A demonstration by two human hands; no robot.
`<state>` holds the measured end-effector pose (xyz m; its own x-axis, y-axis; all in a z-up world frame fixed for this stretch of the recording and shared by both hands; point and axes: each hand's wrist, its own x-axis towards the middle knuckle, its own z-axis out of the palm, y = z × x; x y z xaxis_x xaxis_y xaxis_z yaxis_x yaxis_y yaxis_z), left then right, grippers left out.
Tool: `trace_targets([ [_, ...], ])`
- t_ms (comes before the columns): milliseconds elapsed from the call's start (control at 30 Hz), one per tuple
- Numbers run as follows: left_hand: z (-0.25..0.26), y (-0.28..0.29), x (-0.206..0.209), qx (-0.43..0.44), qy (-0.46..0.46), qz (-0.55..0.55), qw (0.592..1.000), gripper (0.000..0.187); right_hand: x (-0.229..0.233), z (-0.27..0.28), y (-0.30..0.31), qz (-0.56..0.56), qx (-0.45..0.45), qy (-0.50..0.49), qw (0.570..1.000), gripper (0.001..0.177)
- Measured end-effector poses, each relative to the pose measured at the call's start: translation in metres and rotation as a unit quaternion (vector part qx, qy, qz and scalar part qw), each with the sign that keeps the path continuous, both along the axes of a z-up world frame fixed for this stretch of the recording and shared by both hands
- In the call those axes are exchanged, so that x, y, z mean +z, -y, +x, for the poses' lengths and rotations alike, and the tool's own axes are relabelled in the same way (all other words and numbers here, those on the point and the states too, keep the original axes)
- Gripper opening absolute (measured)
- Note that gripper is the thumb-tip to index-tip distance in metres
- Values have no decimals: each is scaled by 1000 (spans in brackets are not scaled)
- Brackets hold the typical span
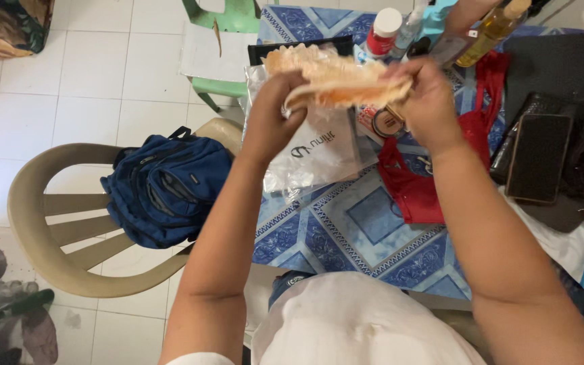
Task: The person opens a blue backpack on the table and takes out folded clothing, a plastic pouch, and other items. They fold a navy garment and a patterned garment, place the clothing and a red bra into a clear plastic mailer bag, and handle a phone, keys, and a hat on the table.
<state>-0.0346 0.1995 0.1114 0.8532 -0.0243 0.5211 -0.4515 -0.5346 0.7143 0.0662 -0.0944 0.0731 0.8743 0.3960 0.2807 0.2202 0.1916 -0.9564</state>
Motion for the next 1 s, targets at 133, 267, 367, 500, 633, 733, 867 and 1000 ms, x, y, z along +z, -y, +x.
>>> trace_targets([
  [133, -45, 8, -83, -6, -228, -15, 973, 45, -83, -31, 9, -257, 42, -29, 965, 24],
  [267, -75, 13, -150, -7, -379, -14, 925, 39, -136, -49, 16, -371, 109, -133, 912, 24],
  [367, -75, 6, -171, 10, -386, -71, 920, 35, -141, -46, 16, -347, 144, -138, 916, 25],
  [500, -59, -4, -172, 80, -342, -133, 927, 34, -126, -25, -14, -271, 89, -115, 951, 32],
  [633, -25, -9, -160, 227, -319, -143, 909, 52, -108, -8, -61, -290, -97, 17, 952, 50],
  [733, -15, -5, -154, 243, -127, 44, 961, 65, -102, -14, -80, -414, -124, 190, 882, 51],
  [867, -31, 20, -160, 71, -188, 248, 948, 76, -112, -42, -88, -517, -25, 250, 818, 42],
  [1000, -35, 43, -179, 100, -184, 355, 911, 86, -128, -55, -85, -545, 1, 212, 811, 53],
])
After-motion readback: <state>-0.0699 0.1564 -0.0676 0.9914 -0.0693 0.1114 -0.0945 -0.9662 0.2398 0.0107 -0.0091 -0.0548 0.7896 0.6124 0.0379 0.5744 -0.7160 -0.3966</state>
